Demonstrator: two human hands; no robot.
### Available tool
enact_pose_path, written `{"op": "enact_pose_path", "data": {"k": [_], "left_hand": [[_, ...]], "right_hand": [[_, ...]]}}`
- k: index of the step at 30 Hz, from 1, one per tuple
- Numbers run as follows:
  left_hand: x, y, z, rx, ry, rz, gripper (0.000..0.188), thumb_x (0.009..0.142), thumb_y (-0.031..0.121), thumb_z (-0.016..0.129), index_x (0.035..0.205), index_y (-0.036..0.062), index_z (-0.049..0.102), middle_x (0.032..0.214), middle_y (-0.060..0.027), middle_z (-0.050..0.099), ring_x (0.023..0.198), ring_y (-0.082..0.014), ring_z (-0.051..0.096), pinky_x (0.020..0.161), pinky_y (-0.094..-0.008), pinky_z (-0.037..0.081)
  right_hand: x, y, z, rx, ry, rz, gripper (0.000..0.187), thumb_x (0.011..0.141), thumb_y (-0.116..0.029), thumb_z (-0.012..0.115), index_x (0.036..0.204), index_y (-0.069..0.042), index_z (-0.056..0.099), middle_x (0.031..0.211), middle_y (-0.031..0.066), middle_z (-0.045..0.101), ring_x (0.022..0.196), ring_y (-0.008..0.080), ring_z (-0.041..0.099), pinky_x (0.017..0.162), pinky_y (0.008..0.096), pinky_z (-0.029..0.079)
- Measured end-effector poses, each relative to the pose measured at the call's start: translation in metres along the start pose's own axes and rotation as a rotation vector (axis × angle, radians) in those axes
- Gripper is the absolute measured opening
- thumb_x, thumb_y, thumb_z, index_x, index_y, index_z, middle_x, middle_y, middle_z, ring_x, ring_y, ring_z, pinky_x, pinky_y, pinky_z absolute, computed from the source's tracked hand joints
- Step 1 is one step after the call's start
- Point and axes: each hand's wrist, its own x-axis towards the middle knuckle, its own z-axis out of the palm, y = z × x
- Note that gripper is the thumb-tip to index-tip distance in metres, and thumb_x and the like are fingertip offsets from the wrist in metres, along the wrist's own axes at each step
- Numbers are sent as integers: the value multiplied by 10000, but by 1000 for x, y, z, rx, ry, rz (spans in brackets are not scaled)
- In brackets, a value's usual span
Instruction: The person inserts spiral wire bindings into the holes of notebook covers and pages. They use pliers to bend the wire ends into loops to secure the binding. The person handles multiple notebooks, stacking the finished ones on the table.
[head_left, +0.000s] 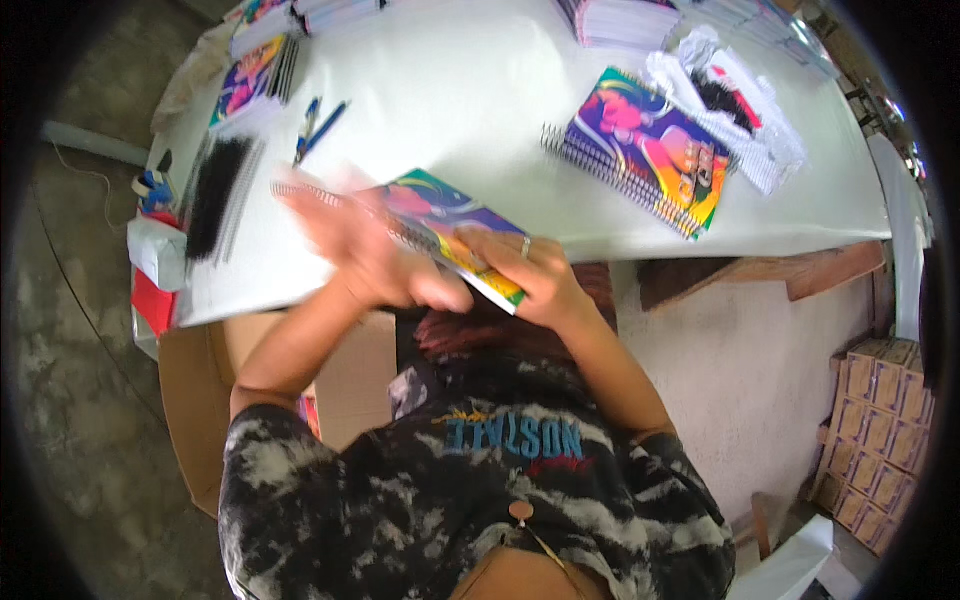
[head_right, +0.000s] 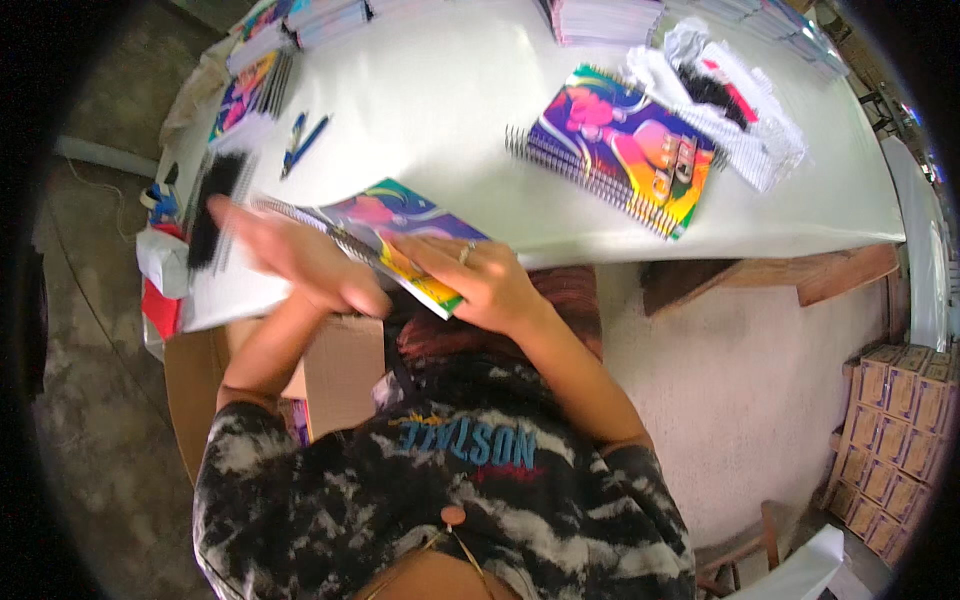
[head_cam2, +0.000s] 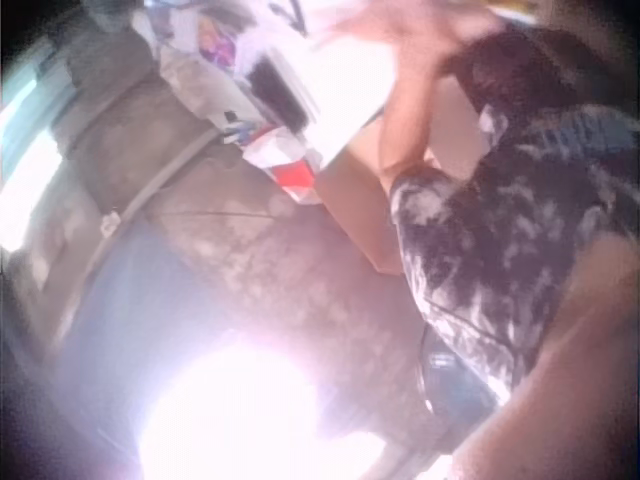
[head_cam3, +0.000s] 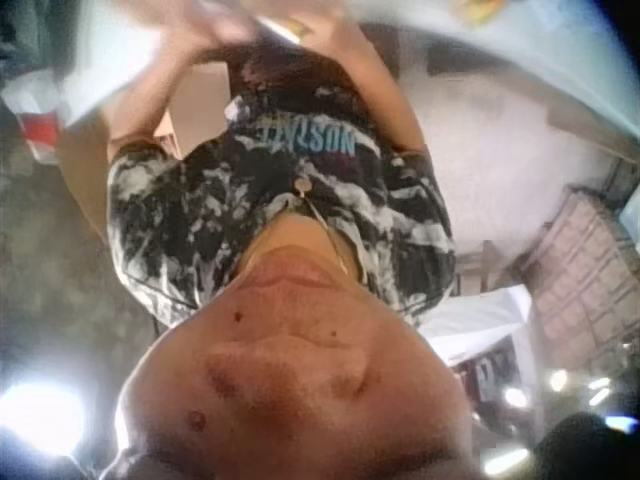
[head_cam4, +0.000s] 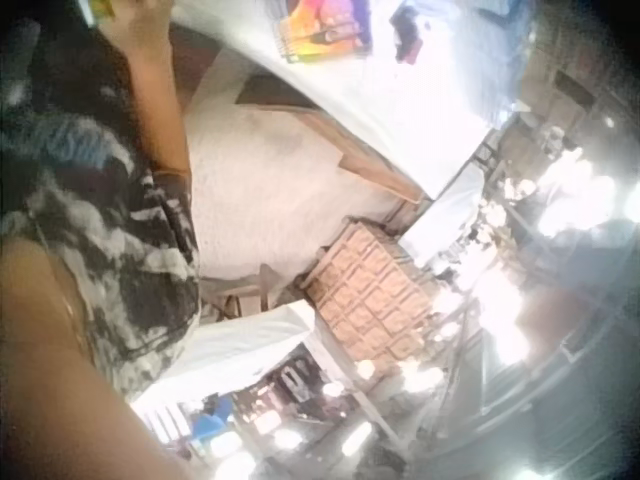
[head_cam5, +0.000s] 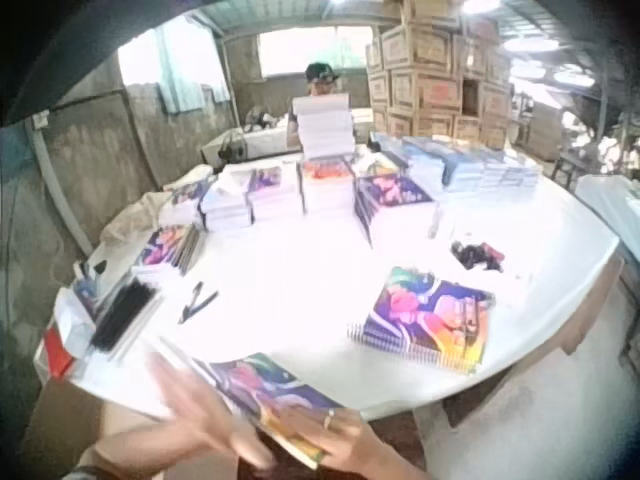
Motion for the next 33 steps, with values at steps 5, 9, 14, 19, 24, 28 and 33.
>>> {"op": "enact_pose_path", "data": {"k": [5, 9, 14, 19, 24, 28, 33], "left_hand": [[-10, -1, 4, -167, -265, -353, 1024, 766, 753, 324, 1382, -47, 151, 1424, -284, 146, 1328, -408, 160, 1082, -514, 74], [-6, 5, -4, -346, -313, -167, 737, 820, 649, 397, 1131, -8, 516, 1027, -171, 548, 960, -325, 544, 878, -427, 362], [33, -24, 8, -242, -390, -213, 283, 712, 345, 690, 640, 101, 564, 599, -4, 521, 571, -194, 506, 540, -298, 367], [41, -25, 20, -123, -195, -103, 409, 723, 523, 632, 713, 118, 573, 770, -38, 533, 760, -226, 509, 666, -354, 379], [61, -44, 27, 0, 90, -167, 842, 737, 780, 356, 1170, 77, 520, 1233, -210, 367, 1163, -357, 354, 964, -493, 259], [-54, 22, 20, -298, -373, -17, 1011, 712, 808, 339, 1353, 28, 282, 1301, -303, 310, 1276, -415, 262, 1031, -577, 153], [-37, -32, 21, -534, -570, -180, 948, 774, 722, 402, 1347, -26, 298, 1326, -295, 334, 1187, -461, 386, 992, -605, 235]], "right_hand": [[-6, 8, 4, -135, -96, -177, 418, 676, -62, 686, 1088, -73, 620, 985, 118, 656, 821, 238, 664, 660, 316, 537], [-2, 9, -4, -62, 11, -12, 397, 664, -6, 684, 1055, -51, 628, 1017, 115, 651, 866, 246, 655, 728, 322, 524], [7, 4, -6, 300, 139, 285, 295, 764, 36, 622, 1057, 2, 622, 1040, 149, 642, 875, 213, 656, 734, 286, 505], [4, 1, -10, 269, 92, 366, 302, 786, 57, 584, 1083, 5, 609, 1066, 155, 632, 901, 219, 649, 760, 289, 500], [5, 8, -12, 95, 77, 77, 425, 720, 84, 593, 1136, -1, 581, 1089, 149, 622, 950, 247, 636, 803, 317, 511], [4, 6, -22, 12, 75, 57, 493, 694, 90, 593, 1176, 0, 550, 1105, 144, 616, 945, 254, 637, 789, 323, 521], [9, 2, -7, 40, 55, -81, 559, 689, 64, 622, 1229, 31, 482, 1102, 137, 618, 867, 254, 652, 717, 320, 530]]}}
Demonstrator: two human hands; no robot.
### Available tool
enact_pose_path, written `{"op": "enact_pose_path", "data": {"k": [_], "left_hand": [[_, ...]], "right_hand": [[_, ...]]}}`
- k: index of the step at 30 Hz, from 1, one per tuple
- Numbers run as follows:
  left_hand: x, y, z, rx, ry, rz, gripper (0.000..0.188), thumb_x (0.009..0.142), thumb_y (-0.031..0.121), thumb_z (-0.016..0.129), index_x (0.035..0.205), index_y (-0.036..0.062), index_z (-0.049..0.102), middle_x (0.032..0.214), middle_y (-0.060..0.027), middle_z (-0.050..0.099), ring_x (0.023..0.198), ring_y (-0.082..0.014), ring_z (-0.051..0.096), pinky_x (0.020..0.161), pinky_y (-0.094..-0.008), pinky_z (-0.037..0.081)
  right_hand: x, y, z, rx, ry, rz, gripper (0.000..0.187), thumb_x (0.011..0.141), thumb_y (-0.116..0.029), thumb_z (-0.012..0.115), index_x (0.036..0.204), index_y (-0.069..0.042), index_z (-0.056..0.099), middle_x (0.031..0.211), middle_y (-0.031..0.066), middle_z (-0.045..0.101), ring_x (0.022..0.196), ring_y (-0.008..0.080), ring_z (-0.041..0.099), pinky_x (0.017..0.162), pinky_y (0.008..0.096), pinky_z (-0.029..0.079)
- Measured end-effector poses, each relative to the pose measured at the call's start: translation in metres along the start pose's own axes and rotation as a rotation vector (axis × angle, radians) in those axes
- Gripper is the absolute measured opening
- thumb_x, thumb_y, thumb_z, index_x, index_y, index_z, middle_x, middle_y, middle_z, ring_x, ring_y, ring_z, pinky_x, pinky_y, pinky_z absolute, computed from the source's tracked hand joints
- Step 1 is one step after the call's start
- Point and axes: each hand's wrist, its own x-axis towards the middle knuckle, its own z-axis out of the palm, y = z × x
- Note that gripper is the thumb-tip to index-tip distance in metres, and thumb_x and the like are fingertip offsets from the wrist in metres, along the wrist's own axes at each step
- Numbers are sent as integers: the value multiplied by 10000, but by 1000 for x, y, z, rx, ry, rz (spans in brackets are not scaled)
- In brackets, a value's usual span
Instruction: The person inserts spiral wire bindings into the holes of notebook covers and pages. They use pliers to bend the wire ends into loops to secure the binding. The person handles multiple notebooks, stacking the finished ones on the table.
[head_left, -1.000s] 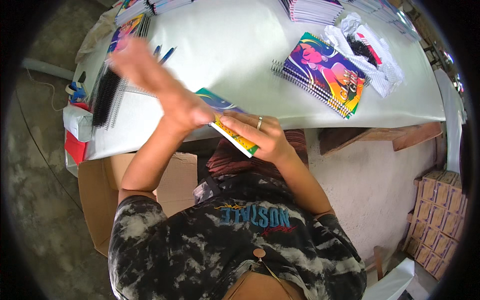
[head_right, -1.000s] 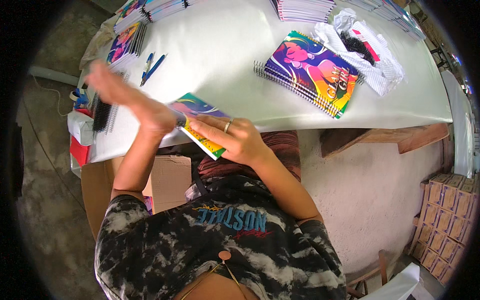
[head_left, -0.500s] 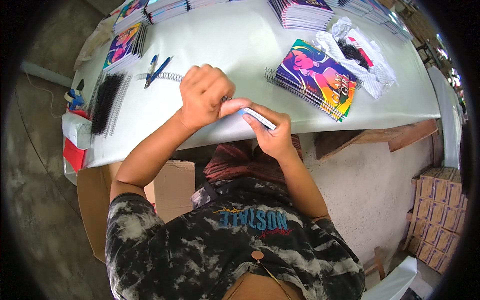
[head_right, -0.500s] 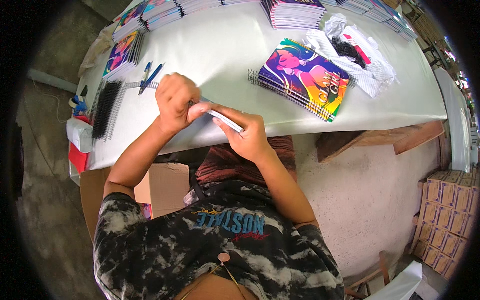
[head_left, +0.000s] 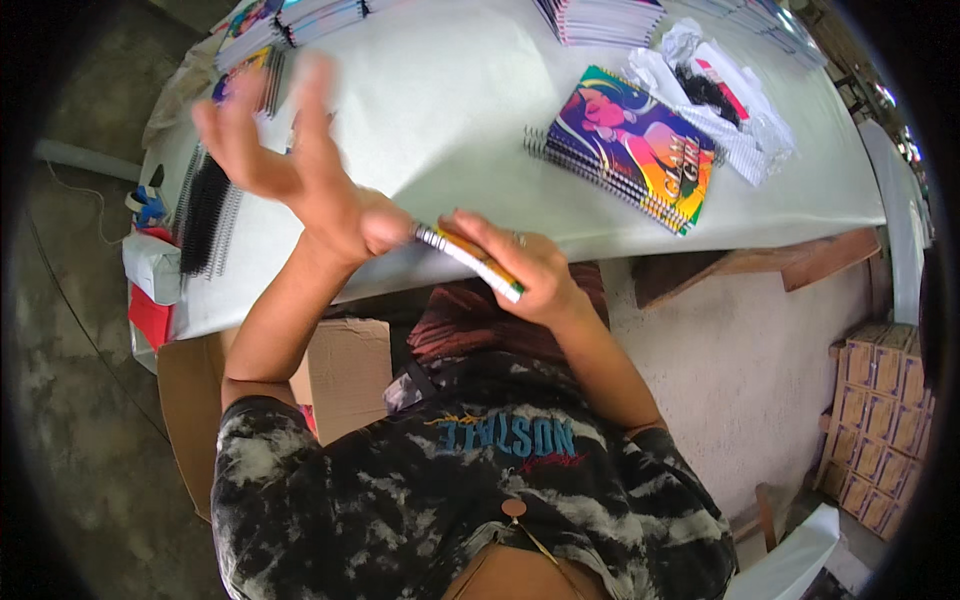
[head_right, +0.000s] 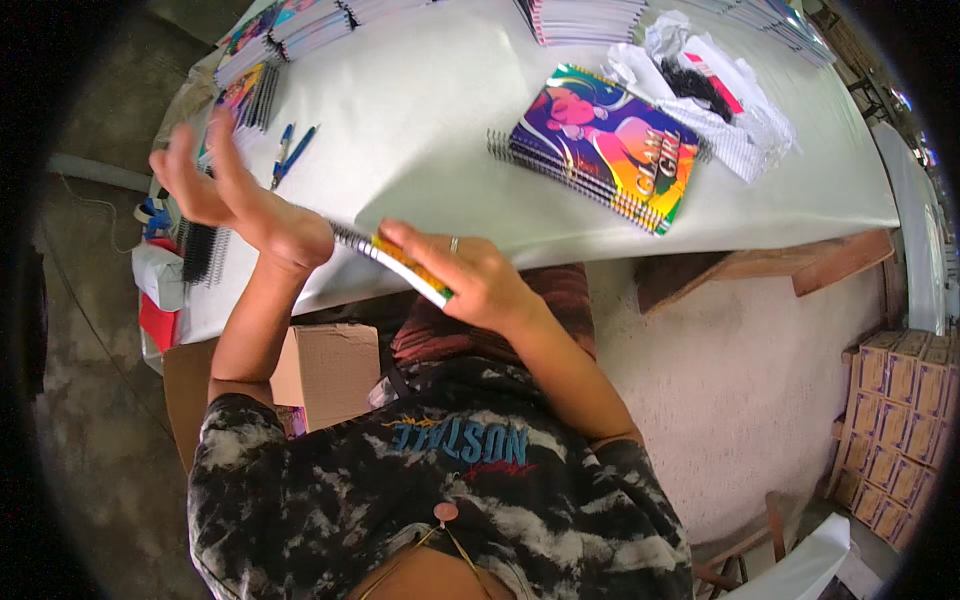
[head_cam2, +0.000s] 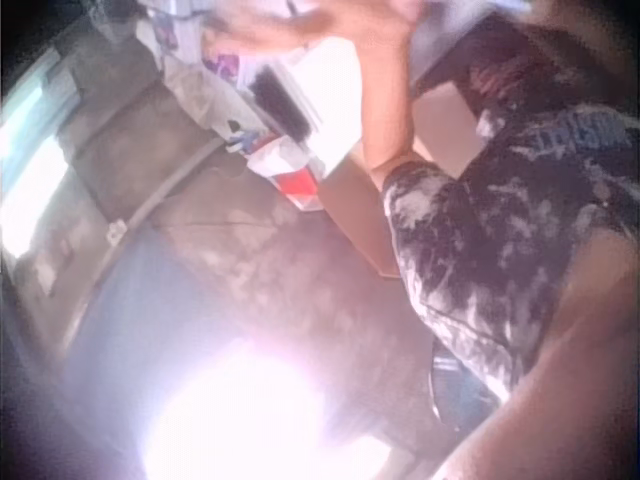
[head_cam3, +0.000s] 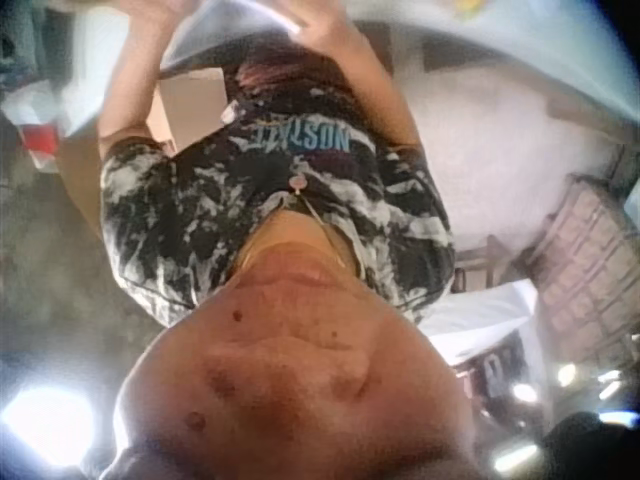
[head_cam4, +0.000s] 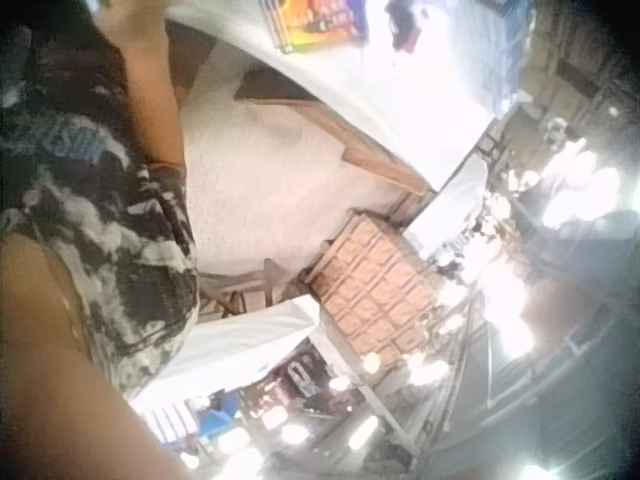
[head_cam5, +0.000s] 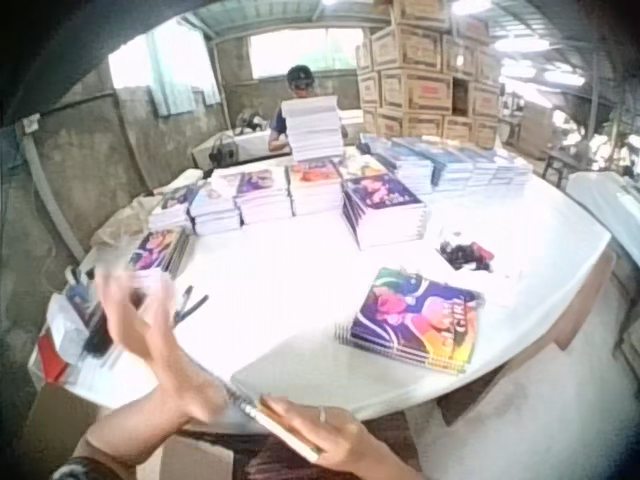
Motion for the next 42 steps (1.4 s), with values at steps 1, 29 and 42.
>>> {"op": "enact_pose_path", "data": {"k": [1, 29, 42], "left_hand": [[-1, -10, -2, -107, -108, -71, 980, 764, 723, 417, 1336, -64, 299, 1350, -295, 308, 1202, -467, 367, 997, -596, 232], [63, 63, -35, 575, 526, -46, 965, 814, 713, 236, 1304, -118, 281, 1382, -250, 197, 1299, -397, 175, 1053, -534, 102], [53, 52, -54, 359, 23, -28, 444, 782, 493, 599, 730, 54, 553, 620, -16, 536, 553, -211, 515, 501, -305, 398]], "right_hand": [[3, -5, 1, -32, 15, -19, 550, 695, 63, 620, 1227, 19, 487, 1104, 139, 616, 872, 262, 650, 736, 327, 528], [-3, -1, 19, 87, 5, 179, 390, 718, 4, 612, 1104, -41, 577, 1056, 131, 630, 853, 289, 644, 716, 338, 524], [-2, -4, 30, 397, 46, 411, 207, 792, -35, 628, 1000, -37, 623, 911, 136, 656, 819, 264, 653, 678, 294, 483]]}}
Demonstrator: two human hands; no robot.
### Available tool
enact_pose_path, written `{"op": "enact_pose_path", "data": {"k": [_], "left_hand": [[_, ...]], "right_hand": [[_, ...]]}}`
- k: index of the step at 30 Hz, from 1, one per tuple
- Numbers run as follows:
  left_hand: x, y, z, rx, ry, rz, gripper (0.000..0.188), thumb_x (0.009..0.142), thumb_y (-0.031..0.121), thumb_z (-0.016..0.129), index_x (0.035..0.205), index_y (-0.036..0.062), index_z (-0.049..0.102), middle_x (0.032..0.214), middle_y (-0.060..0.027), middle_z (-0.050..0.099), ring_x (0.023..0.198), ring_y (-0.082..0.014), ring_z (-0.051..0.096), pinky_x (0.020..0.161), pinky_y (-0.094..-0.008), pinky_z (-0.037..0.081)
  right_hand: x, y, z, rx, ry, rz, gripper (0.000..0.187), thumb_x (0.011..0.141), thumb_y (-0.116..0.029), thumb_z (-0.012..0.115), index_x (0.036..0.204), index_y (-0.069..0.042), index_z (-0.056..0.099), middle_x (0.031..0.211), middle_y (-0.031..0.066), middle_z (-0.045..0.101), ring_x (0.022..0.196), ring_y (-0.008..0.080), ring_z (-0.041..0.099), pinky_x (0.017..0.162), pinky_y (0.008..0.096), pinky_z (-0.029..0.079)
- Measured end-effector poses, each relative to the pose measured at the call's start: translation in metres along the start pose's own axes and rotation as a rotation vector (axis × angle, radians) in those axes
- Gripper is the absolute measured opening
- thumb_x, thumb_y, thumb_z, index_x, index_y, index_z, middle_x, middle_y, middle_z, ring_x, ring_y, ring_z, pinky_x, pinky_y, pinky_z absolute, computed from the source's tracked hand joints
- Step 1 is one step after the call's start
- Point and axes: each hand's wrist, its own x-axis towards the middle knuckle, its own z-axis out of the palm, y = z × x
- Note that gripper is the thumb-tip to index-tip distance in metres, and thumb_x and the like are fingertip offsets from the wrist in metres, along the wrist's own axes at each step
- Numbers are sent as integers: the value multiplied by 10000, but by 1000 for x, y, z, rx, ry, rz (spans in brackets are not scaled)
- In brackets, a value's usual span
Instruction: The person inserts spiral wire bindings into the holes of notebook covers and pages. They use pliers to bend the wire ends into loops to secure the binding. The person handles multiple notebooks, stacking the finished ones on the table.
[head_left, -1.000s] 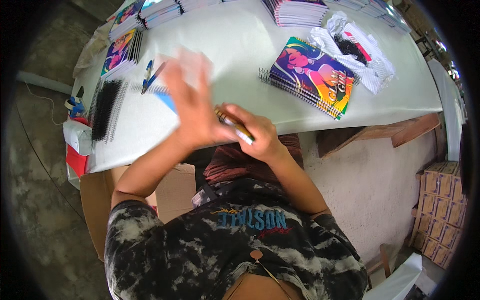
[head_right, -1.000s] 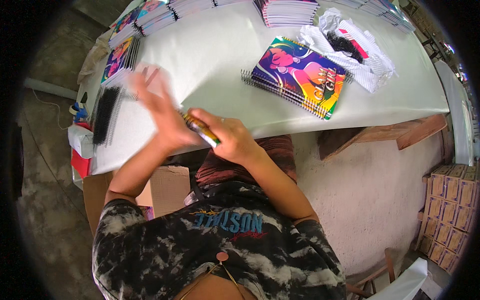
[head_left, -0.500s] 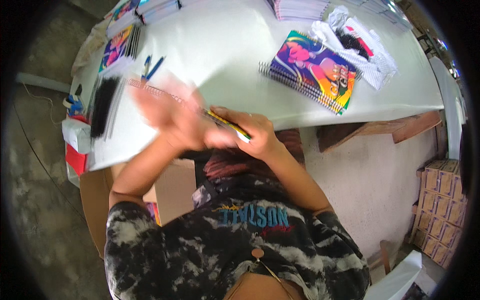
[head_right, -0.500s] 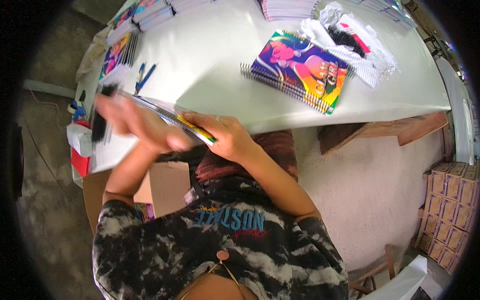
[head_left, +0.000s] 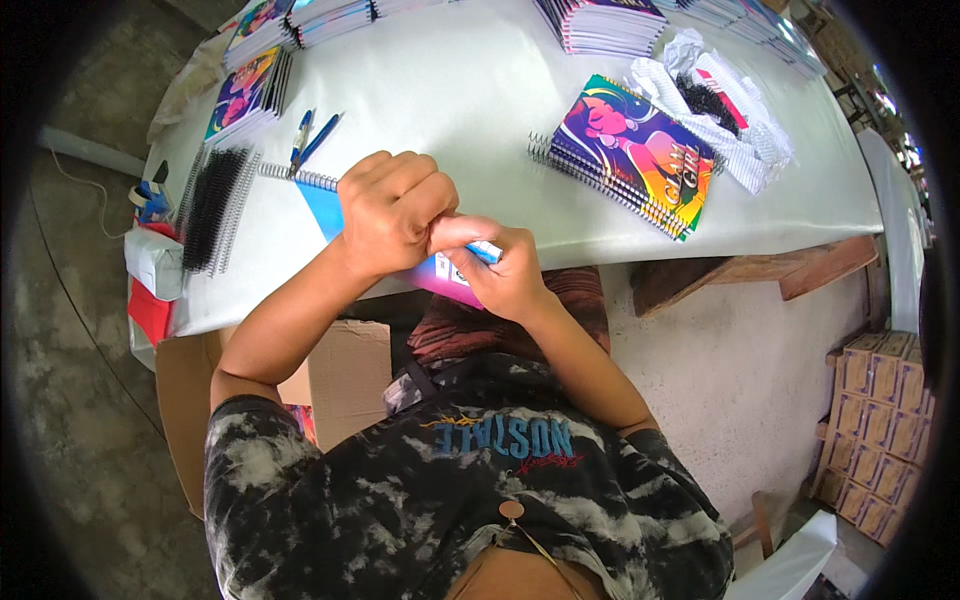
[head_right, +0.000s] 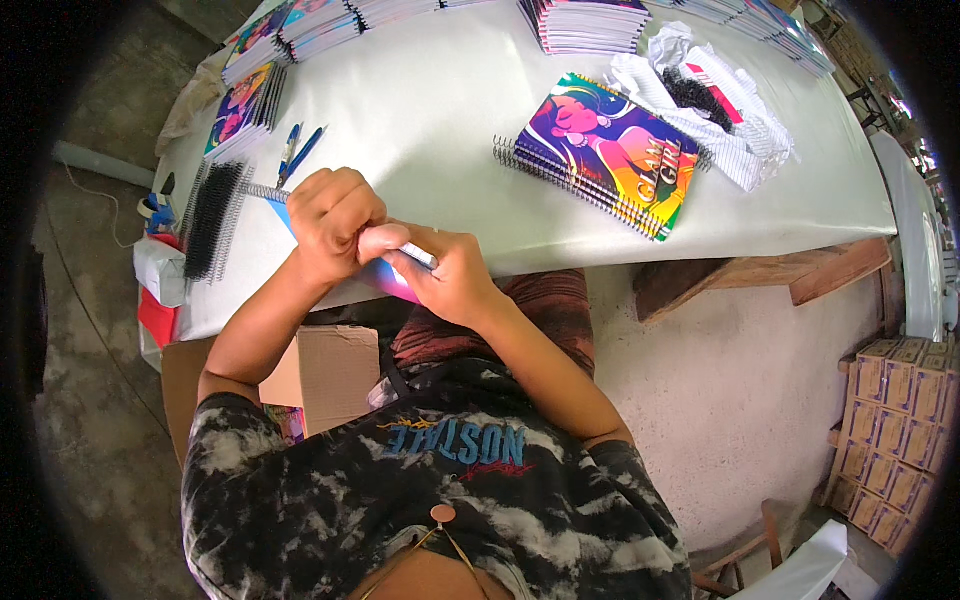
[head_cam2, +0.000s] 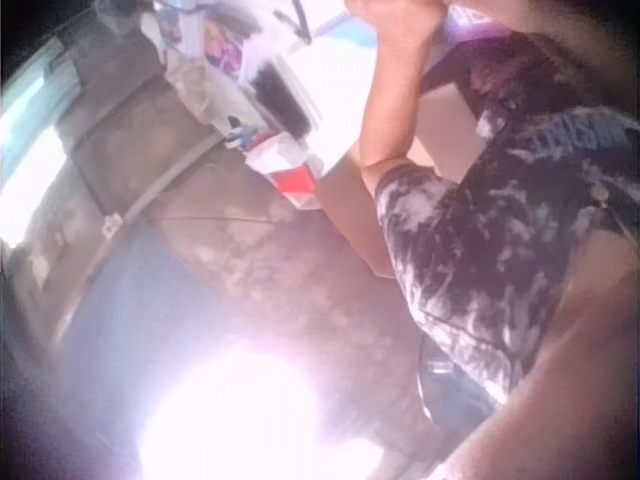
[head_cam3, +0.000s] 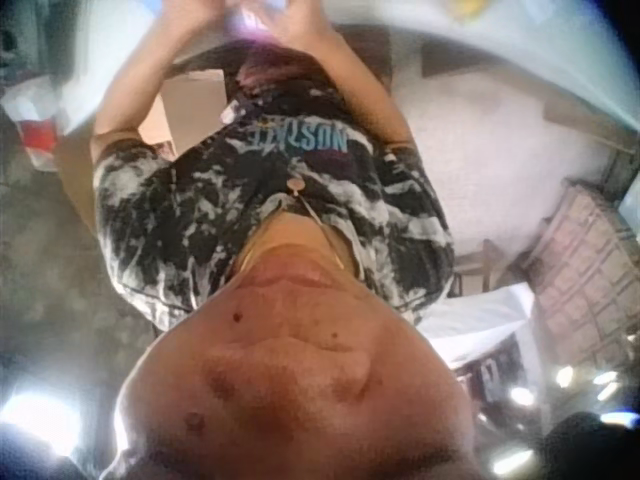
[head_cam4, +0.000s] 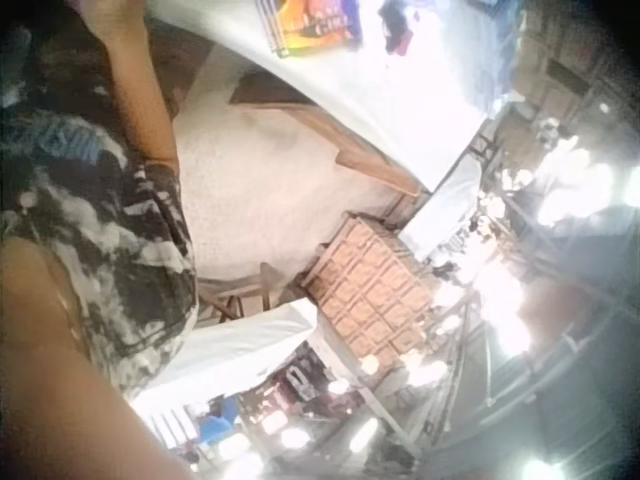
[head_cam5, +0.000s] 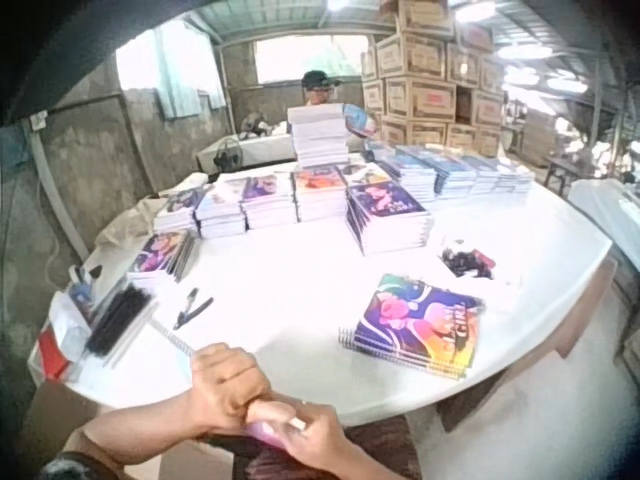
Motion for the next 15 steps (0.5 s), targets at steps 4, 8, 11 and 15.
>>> {"op": "enact_pose_path", "data": {"k": [4, 8, 11, 15], "left_hand": [[27, -10, 0, 163, 543, 54, 522, 772, 573, 558, 872, 62, 600, 861, -91, 572, 786, -238, 521, 663, -336, 401], [-21, 15, 38, 24, 436, -147, 790, 781, 736, 344, 1152, 64, 532, 1216, -220, 433, 1161, -344, 369, 975, -478, 263], [-80, 34, 65, -29, 262, 84, 845, 775, 765, 293, 1323, 130, 396, 1224, -211, 437, 1206, -373, 353, 1012, -569, 170], [-39, 13, 37, 48, 548, -11, 950, 731, 763, 395, 1378, 79, 269, 1287, -267, 341, 1238, -420, 297, 1014, -585, 159]], "right_hand": [[4, -4, -4, -222, 11, -26, 318, 754, -2, 624, 1069, -41, 599, 949, 147, 649, 831, 300, 642, 699, 326, 496], [5, -8, -7, -298, -37, -64, 426, 708, 38, 602, 1126, -41, 570, 1021, 156, 630, 870, 315, 630, 734, 363, 506], [13, 2, -15, -306, -36, -180, 464, 681, 58, 569, 1135, -41, 565, 1071, 156, 613, 888, 306, 628, 749, 372, 509], [6, -6, -6, -342, -84, -162, 478, 675, 49, 571, 1142, -54, 565, 1049, 163, 617, 863, 318, 630, 736, 387, 511]]}}
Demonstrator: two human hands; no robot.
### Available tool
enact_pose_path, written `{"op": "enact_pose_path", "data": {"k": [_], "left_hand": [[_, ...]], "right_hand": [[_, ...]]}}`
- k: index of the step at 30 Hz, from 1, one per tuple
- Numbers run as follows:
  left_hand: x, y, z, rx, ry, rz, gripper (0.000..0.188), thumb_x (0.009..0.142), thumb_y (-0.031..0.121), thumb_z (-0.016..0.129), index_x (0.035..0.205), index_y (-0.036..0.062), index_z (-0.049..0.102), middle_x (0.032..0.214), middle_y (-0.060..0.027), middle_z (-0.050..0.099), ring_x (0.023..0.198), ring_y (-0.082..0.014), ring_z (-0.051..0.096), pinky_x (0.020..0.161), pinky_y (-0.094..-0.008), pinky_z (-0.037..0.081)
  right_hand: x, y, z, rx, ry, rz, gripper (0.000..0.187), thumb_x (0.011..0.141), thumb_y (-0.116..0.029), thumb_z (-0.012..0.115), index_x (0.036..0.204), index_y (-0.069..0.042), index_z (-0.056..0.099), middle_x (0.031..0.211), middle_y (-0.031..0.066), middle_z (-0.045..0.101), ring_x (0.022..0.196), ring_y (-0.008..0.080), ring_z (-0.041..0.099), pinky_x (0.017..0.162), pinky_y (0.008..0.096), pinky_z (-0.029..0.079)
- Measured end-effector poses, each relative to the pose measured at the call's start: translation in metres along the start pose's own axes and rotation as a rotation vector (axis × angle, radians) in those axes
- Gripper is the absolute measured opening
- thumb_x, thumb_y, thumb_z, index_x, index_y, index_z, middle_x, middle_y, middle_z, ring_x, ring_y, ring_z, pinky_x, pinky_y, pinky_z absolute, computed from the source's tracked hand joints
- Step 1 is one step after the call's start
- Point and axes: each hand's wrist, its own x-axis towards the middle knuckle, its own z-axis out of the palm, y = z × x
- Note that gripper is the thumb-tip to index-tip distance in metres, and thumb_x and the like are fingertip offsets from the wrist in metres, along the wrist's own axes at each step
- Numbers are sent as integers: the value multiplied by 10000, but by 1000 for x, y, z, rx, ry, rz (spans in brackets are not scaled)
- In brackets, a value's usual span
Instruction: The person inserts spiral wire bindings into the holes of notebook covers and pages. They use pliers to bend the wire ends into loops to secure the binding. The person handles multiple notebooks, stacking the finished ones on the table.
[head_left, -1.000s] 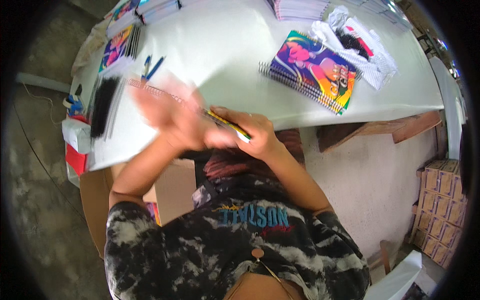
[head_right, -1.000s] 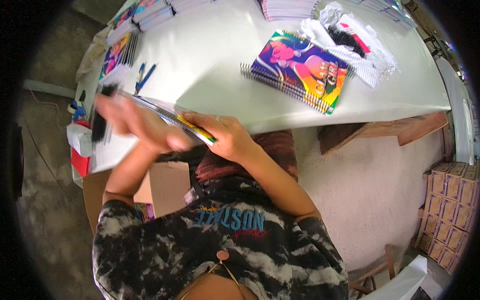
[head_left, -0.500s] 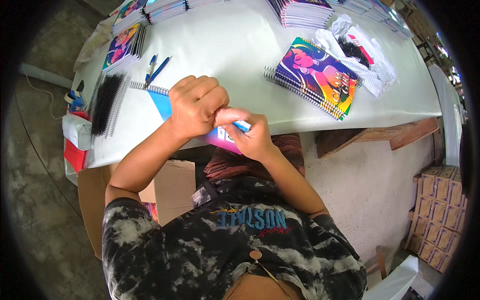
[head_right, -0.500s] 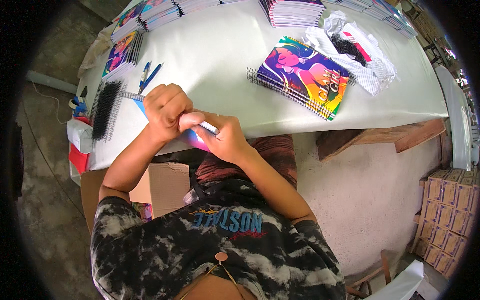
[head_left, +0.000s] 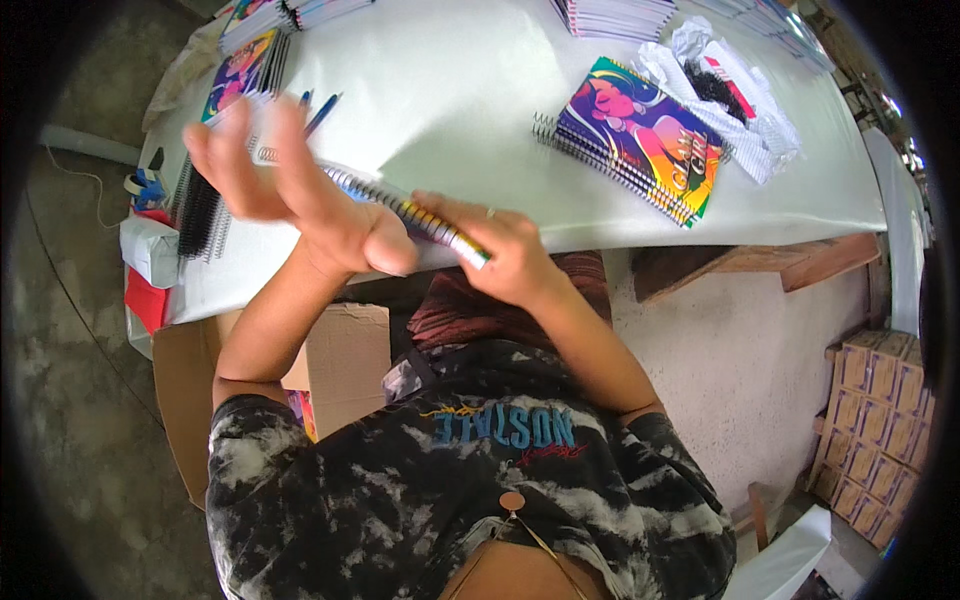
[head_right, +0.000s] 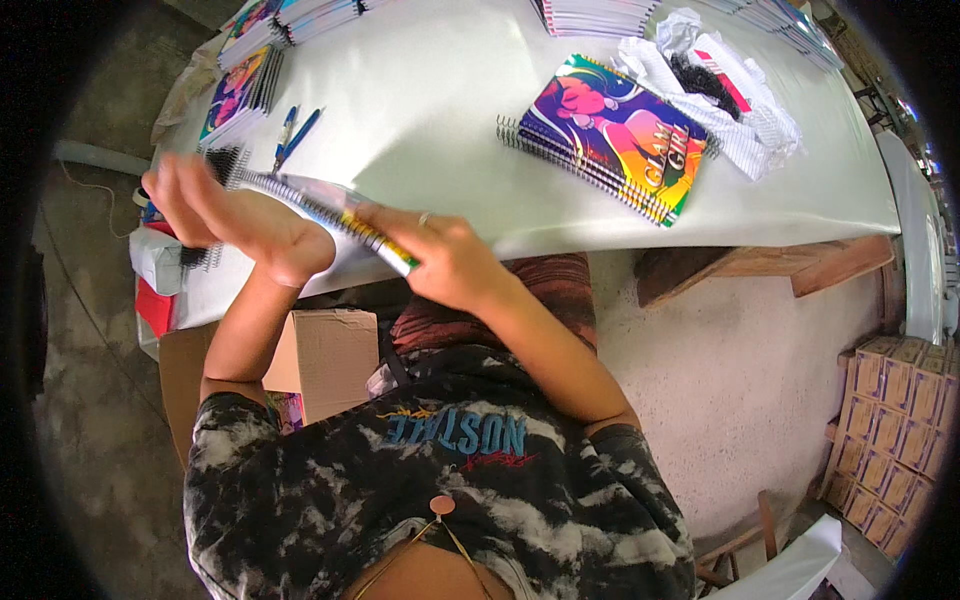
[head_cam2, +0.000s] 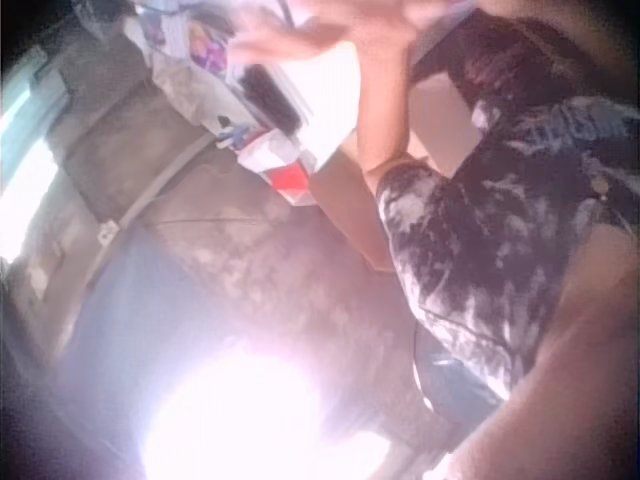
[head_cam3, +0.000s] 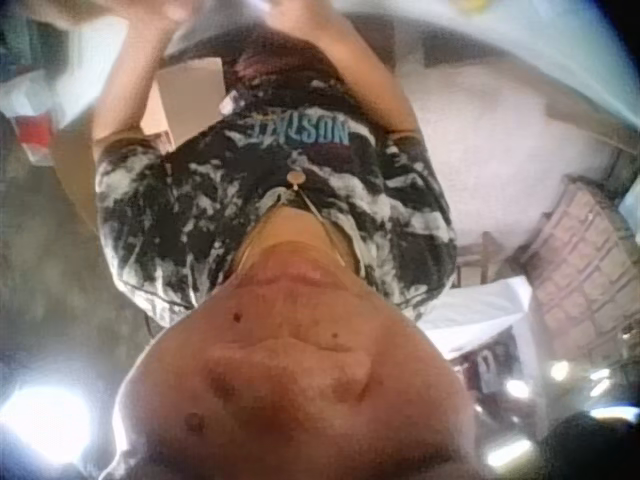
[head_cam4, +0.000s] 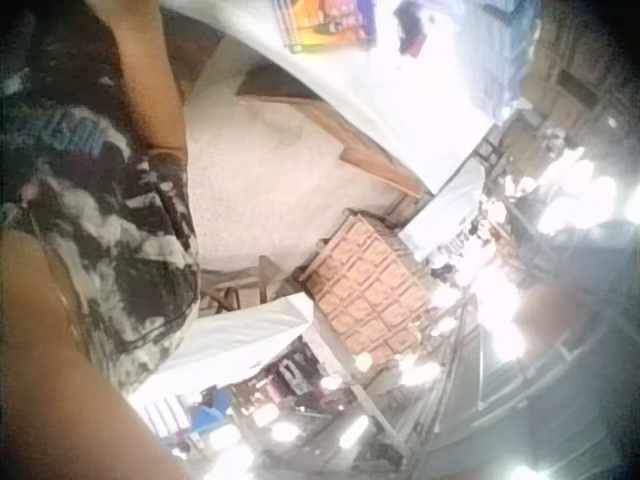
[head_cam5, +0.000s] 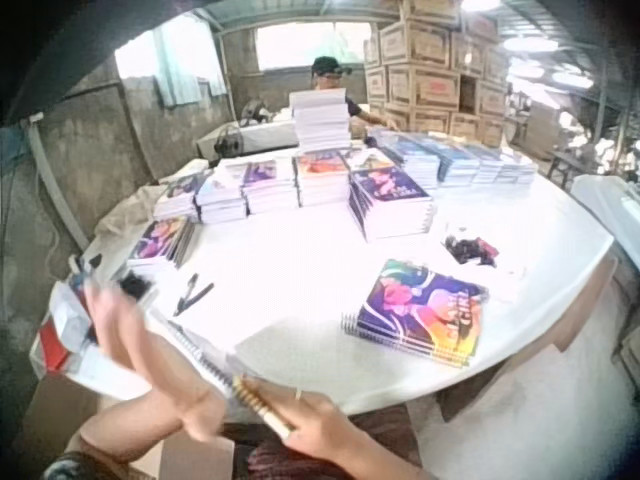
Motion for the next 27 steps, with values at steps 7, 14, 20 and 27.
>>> {"op": "enact_pose_path", "data": {"k": [7, 14, 20, 27], "left_hand": [[-6, 16, 5, -75, -147, 227, 1083, 677, 818, 340, 1351, -29, 283, 1359, -281, 275, 1273, -486, 213, 1015, -628, 94], [-61, 41, 6, -191, -528, 4, 1071, 716, 682, 539, 1400, -22, 111, 1426, -321, 71, 1290, -534, 113, 977, -654, 127], [45, 71, -31, -583, -577, -596, 668, 897, 218, 499, 1371, -96, 149, 1412, -335, 143, 1301, -471, 218, 1049, -475, 234], [54, 46, -8, -983, -166, -1306, 182, 883, 121, 579, 944, -44, 623, 817, -67, 656, 695, -69, 574, 631, -198, 463]], "right_hand": [[1, 9, -4, 94, 27, 22, 423, 749, -112, 637, 1162, -41, 575, 1031, 139, 642, 847, 256, 656, 713, 327, 515], [-4, 10, -7, 46, 65, 108, 472, 721, -71, 631, 1180, -21, 530, 1071, 170, 611, 891, 303, 636, 727, 355, 519], [13, -27, -8, 47, 143, -198, 741, 838, -324, 537, 1400, -11, 171, 1467, 208, 129, 1359, 423, 20, 1048, 595, 31], [31, -43, -61, 10, -12, 416, 222, 853, -197, 584, 932, 10, 592, 660, 74, 591, 581, 197, 560, 623, 297, 458]]}}
